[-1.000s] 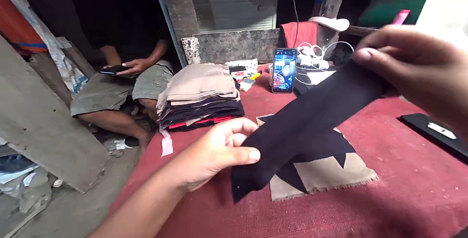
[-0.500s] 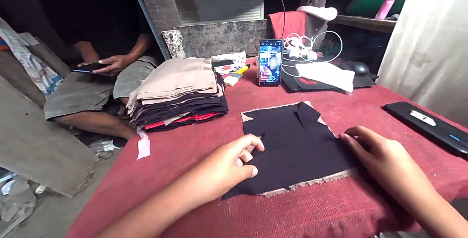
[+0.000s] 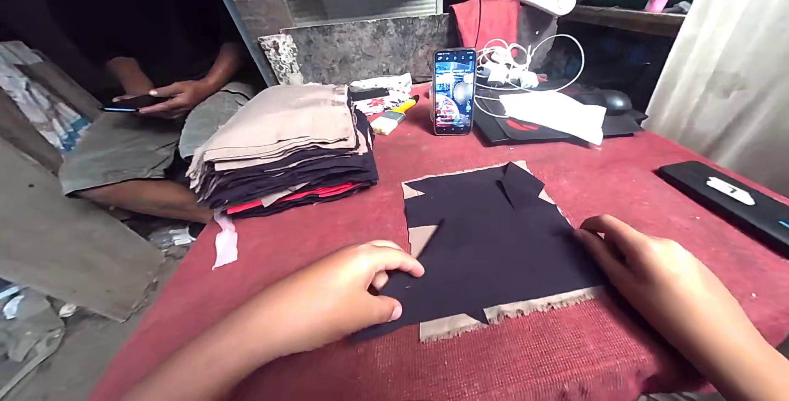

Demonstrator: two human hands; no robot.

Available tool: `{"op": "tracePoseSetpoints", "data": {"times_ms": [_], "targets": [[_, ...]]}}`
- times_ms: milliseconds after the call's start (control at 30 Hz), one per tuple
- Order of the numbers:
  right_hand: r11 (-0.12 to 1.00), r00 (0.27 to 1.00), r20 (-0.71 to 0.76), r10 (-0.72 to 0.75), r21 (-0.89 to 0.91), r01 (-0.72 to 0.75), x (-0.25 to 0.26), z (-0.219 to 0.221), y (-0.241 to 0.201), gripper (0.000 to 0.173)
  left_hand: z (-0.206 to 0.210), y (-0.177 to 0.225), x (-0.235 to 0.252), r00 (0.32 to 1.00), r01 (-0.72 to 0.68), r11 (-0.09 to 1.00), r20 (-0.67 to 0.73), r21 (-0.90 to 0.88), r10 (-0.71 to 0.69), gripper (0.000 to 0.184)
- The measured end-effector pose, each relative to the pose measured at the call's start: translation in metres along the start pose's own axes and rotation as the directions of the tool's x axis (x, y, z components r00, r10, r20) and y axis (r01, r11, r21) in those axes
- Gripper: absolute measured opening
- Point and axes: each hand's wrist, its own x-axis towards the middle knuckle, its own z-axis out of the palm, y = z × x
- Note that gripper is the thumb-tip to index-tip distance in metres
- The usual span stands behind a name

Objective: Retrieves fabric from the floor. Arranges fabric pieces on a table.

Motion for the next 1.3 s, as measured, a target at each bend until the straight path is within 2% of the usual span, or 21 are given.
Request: {"op": "tracePoseSetpoints", "data": {"times_ms": [100,233,367,500,600,700,767,833,900,1000,1133,1233,1300], "targets": [[1.000,0.999,-0.019,-0.027,-0.012,0.027,-0.001,0.000,0.000,0.030,-0.001,0.001,-0.001,0.999,0.040,0.999,0.036,-0.024,-0.039,0.040],[1.000,0.999,-0.032,-0.024,0.019,0.025,0.000,-0.005,0.000,0.031,0.000,-0.002,-0.008,1.000,0.013,0.996,0.014,-0.092,-0.012,0.039],[0.999,1.000,0.015,-0.025,-0.034,0.025,0.000,0.000,0.002,0.031,0.004,0.001,-0.008,0.999,0.022,0.999,0.051,-0.041,-0.020,0.041],[0.998,1.000,0.018,-0.003,-0.061,0.004,-0.001,0.002,0.003,0.033,0.007,-0.002,-0.010,1.000,0.001,0.999,-0.011,-0.050,-0.001,0.048],[0.999,0.999,0.015,0.033,-0.024,-0.032,-0.003,0.001,0.003,0.034,0.013,-0.006,-0.013,0.978,-0.123,0.990,-0.180,-0.072,0.109,0.045],[0.998,0.998,-0.001,0.056,0.017,-0.056,-0.005,0.001,0.004,0.035,0.019,-0.010,-0.014,0.893,-0.322,0.946,-0.341,-0.028,0.294,0.027],[0.996,0.997,0.003,0.073,0.055,-0.074,-0.006,0.000,0.004,0.035,0.019,-0.011,-0.010,0.840,-0.446,0.894,-0.365,-0.041,0.402,0.016],[0.991,0.995,0.027,0.098,0.092,-0.100,-0.007,-0.003,0.004,0.034,0.015,-0.007,-0.006,0.827,-0.503,0.857,-0.350,-0.111,0.440,0.012],[0.982,0.990,0.067,0.128,0.131,-0.136,-0.008,-0.007,0.003,0.033,0.011,0.004,0.000,0.884,-0.431,0.866,-0.309,-0.252,0.350,0.014],[0.971,0.986,0.092,0.138,0.183,-0.153,-0.009,-0.008,0.005,0.033,0.000,0.021,0.010,0.982,-0.183,0.849,-0.123,-0.495,0.141,0.029],[0.955,0.983,0.092,0.157,0.239,-0.175,-0.009,-0.011,0.005,0.033,-0.005,0.031,0.029,0.999,-0.037,0.764,-0.037,-0.644,0.017,0.032],[0.947,0.981,0.093,0.168,0.261,-0.187,-0.009,-0.012,0.004,0.034,-0.007,0.037,0.042,1.000,-0.001,0.744,0.005,-0.668,0.006,0.033],[0.942,0.981,0.092,0.169,0.278,-0.188,-0.009,-0.013,0.004,0.033,-0.007,0.041,0.050,0.998,0.004,0.767,0.047,-0.642,0.034,0.034]]}}
